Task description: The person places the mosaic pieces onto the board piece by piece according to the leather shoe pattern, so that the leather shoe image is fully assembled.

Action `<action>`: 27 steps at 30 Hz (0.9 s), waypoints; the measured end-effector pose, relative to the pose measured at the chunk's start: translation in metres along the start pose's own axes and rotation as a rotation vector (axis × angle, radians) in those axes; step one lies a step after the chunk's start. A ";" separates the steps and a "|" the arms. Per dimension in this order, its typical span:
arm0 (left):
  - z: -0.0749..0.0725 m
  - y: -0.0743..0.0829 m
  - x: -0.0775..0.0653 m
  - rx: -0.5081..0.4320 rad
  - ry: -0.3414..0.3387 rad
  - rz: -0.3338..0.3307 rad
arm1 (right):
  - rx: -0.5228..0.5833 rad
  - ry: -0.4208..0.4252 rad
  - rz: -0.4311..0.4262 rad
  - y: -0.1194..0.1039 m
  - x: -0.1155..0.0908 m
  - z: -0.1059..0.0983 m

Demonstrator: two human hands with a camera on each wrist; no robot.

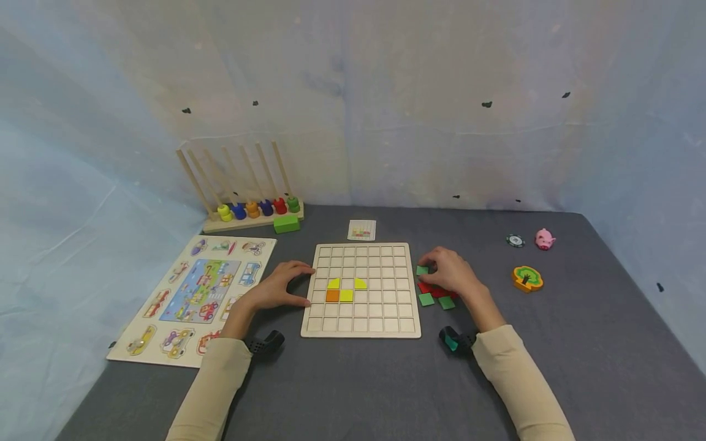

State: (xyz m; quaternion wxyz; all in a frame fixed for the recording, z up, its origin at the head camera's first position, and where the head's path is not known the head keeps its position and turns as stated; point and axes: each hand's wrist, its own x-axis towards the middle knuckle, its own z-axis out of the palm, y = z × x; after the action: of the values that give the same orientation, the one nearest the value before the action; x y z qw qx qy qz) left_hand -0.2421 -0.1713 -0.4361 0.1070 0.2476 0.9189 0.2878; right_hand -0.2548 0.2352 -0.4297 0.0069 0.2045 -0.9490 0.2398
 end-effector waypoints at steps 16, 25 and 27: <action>0.000 -0.001 0.000 0.009 0.003 0.010 | 0.092 0.083 -0.133 -0.002 -0.001 0.004; 0.000 -0.001 0.001 0.010 0.001 0.002 | 0.245 0.023 -0.317 -0.046 0.001 0.021; 0.000 0.000 0.001 0.006 0.000 0.004 | 0.249 0.031 -0.350 -0.058 0.001 0.027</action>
State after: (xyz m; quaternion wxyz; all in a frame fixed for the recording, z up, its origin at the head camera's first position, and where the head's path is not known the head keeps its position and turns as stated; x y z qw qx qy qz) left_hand -0.2430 -0.1713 -0.4363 0.1055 0.2499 0.9193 0.2851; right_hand -0.2305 0.1761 -0.4267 0.0378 0.3615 -0.8618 0.3538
